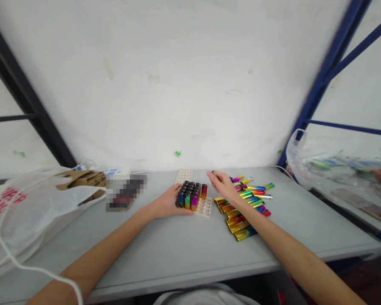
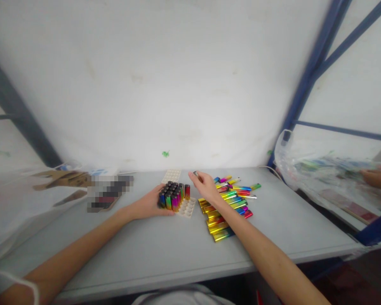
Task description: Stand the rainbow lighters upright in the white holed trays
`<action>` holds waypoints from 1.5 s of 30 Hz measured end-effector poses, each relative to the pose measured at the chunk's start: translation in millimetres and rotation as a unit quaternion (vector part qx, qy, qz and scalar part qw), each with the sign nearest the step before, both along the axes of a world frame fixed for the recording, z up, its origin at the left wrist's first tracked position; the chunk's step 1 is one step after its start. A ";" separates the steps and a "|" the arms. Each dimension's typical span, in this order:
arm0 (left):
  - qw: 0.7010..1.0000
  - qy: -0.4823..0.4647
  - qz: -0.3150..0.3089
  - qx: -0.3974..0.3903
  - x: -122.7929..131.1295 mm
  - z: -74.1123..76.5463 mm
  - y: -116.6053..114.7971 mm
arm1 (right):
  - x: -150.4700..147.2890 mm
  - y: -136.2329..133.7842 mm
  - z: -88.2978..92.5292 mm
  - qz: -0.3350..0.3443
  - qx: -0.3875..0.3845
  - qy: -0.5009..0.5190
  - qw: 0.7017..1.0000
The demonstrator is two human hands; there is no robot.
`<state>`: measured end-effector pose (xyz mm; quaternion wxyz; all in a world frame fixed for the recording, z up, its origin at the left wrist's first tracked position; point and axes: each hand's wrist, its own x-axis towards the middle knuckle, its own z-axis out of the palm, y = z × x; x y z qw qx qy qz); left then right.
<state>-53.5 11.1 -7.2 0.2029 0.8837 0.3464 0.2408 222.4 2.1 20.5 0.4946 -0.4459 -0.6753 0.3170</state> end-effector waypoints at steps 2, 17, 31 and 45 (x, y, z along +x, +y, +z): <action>1.000 0.000 0.001 0.001 0.1 1.3 -0.8 | -4.0 -1.2 -2.0 -0.046 0.016 -0.037 0.998; 1.000 -0.004 0.013 -0.011 0.2 4.2 -3.6 | -6.9 -2.4 -2.7 -0.074 0.043 -0.063 0.994; 1.000 0.001 0.012 -0.014 -0.6 -0.9 0.2 | 0.9 -3.1 2.9 -0.042 0.065 -0.106 0.991; 1.000 -0.013 0.013 -0.017 0.3 0.4 -1.3 | 11.8 -19.7 27.8 0.087 0.109 -0.188 0.972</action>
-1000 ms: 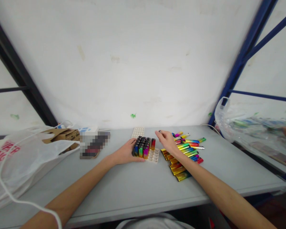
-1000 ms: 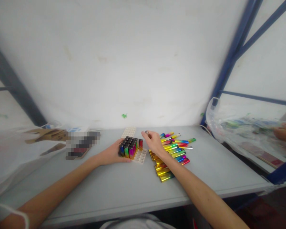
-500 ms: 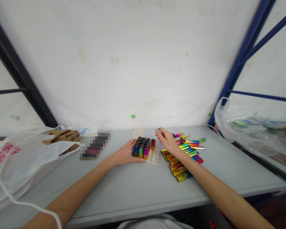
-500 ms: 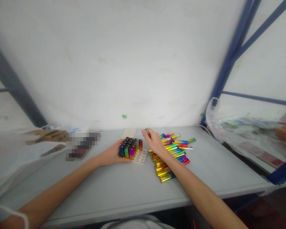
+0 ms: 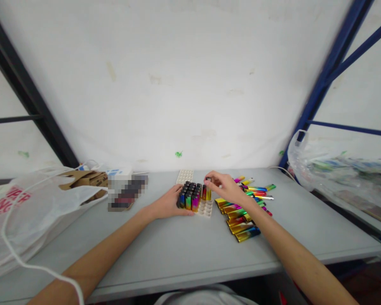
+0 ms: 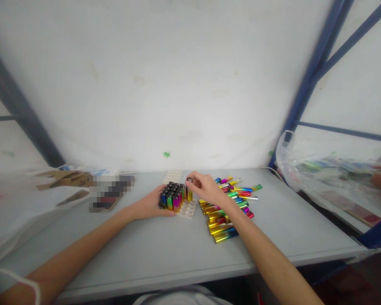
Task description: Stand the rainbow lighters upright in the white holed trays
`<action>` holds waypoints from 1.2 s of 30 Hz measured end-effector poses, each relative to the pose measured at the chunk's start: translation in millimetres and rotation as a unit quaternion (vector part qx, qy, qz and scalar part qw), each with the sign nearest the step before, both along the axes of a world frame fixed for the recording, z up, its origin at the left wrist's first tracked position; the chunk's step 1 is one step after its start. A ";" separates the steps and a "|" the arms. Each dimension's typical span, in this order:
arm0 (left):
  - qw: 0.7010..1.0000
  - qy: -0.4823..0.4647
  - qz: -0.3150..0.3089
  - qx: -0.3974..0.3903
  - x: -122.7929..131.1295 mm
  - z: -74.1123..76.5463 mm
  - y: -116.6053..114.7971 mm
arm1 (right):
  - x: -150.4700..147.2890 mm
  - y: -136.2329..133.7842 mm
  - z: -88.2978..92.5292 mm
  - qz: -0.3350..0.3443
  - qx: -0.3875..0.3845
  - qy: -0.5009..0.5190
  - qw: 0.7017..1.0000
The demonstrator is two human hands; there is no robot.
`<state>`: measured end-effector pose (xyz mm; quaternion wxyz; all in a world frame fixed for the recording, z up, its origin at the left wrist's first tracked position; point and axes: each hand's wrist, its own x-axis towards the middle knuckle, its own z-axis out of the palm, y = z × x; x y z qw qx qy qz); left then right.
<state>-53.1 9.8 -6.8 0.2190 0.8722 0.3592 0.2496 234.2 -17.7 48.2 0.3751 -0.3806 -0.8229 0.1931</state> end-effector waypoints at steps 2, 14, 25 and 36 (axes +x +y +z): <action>1.000 -0.001 0.000 0.004 0.0 -1.0 0.7 | -0.2 0.4 -3.3 0.017 0.000 -0.031 0.999; 1.000 0.001 -0.002 0.003 0.7 -0.8 0.4 | 0.2 0.7 -6.2 0.027 -0.003 -0.051 0.998; 1.000 0.005 -0.001 -0.001 0.6 -0.2 0.5 | 1.1 6.3 -10.8 0.034 0.004 -0.069 0.997; 1.000 0.014 -0.006 -0.003 0.1 -0.1 0.6 | 11.8 13.6 -5.9 -0.050 0.114 0.006 0.992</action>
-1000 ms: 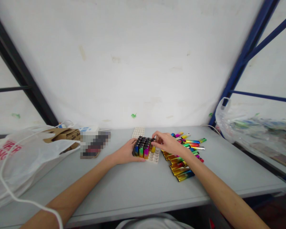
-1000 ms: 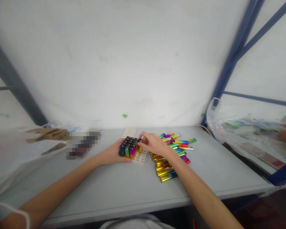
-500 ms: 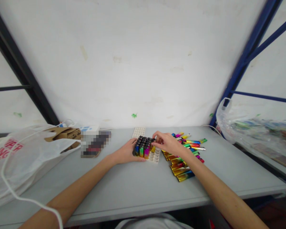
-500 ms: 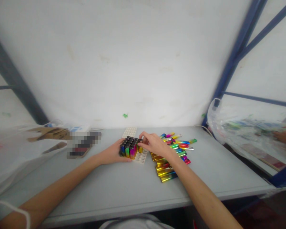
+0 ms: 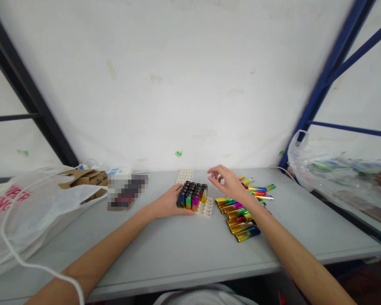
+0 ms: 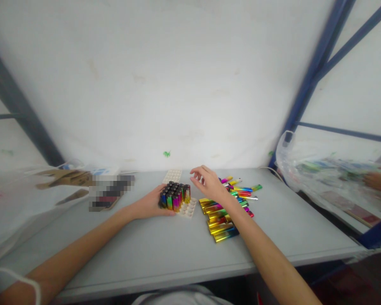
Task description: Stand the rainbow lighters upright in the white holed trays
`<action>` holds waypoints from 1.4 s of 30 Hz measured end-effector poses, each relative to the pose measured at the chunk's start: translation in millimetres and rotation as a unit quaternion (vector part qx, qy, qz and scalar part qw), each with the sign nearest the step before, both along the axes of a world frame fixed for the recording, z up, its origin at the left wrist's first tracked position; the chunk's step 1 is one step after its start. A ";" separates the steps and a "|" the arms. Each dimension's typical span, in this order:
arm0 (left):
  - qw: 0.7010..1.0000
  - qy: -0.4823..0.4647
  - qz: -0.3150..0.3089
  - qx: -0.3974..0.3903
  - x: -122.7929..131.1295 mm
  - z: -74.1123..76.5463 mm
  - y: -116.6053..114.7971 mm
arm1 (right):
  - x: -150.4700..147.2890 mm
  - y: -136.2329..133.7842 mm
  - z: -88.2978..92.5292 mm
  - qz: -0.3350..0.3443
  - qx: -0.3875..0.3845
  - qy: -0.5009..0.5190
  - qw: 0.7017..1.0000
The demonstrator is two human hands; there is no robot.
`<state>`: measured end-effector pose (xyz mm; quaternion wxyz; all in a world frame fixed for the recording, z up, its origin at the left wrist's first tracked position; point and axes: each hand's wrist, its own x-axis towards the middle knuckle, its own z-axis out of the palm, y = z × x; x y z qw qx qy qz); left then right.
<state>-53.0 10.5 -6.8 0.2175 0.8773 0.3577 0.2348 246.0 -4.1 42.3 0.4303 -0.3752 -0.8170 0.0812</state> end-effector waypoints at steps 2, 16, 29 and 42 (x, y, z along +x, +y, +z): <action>1.000 0.002 -0.002 -0.001 0.1 -0.4 0.5 | 6.8 5.8 0.5 -0.023 0.041 0.008 0.999; 1.000 0.003 0.001 0.000 0.5 1.7 -0.6 | 26.1 15.6 1.3 -0.079 0.088 -0.012 0.993; 1.000 -0.004 0.007 0.014 0.5 0.8 -0.9 | 28.5 22.7 -6.1 -0.064 0.064 -0.007 0.996; 1.000 0.002 0.005 0.018 0.4 2.1 -1.4 | 24.4 25.9 -11.5 -0.080 0.023 0.016 0.996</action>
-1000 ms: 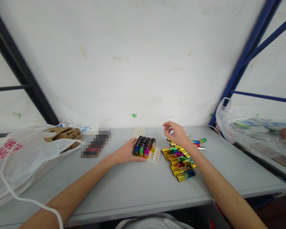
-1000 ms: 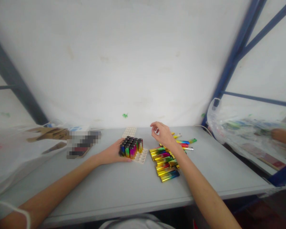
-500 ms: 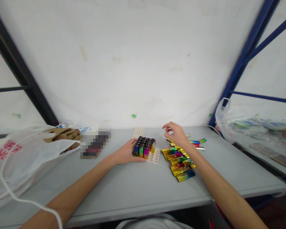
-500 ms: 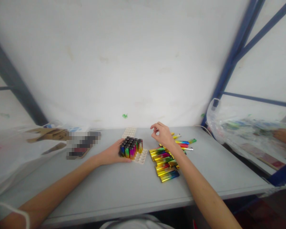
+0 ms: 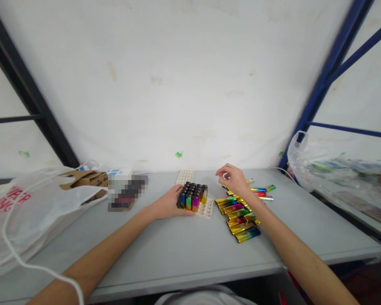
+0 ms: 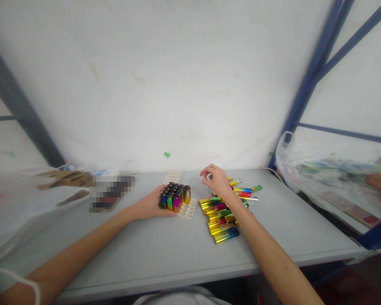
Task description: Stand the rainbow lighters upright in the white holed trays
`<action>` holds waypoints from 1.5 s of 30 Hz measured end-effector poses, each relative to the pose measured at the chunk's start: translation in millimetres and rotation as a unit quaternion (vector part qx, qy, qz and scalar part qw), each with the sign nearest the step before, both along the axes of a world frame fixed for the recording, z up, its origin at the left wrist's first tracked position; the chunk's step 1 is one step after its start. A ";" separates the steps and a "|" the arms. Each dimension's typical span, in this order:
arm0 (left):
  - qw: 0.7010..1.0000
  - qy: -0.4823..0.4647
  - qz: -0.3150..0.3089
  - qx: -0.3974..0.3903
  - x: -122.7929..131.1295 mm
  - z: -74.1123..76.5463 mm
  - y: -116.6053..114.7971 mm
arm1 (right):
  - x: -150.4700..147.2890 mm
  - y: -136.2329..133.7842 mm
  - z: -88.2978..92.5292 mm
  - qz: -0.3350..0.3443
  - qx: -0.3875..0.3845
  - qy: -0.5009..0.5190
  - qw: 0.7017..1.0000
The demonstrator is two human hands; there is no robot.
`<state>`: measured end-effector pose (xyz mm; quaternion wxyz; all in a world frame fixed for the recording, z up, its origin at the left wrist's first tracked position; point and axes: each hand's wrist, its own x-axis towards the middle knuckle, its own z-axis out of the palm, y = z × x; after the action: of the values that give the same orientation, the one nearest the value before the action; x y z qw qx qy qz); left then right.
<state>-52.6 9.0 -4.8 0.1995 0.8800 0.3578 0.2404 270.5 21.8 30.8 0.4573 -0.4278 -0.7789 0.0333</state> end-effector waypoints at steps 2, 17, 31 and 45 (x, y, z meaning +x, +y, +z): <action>1.000 0.000 0.001 -0.006 0.2 0.6 -0.4 | -0.4 -0.6 0.7 0.004 -0.002 0.004 1.000; 1.000 -0.009 0.002 -0.018 1.2 2.0 -1.1 | 1.9 1.7 -1.3 -0.003 -0.010 -0.011 1.000; 1.000 -0.004 0.002 -0.006 0.0 -1.2 0.7 | -0.5 0.3 -1.5 -0.001 -0.047 0.003 0.999; 1.000 -0.005 -0.003 -0.015 0.0 0.4 -0.2 | 19.6 2.6 9.3 -0.023 -0.050 -0.042 0.998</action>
<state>-52.6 8.9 -4.4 0.2150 0.8767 0.3581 0.2388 290.0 24.4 40.2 0.4028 -0.4687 -0.7850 0.0432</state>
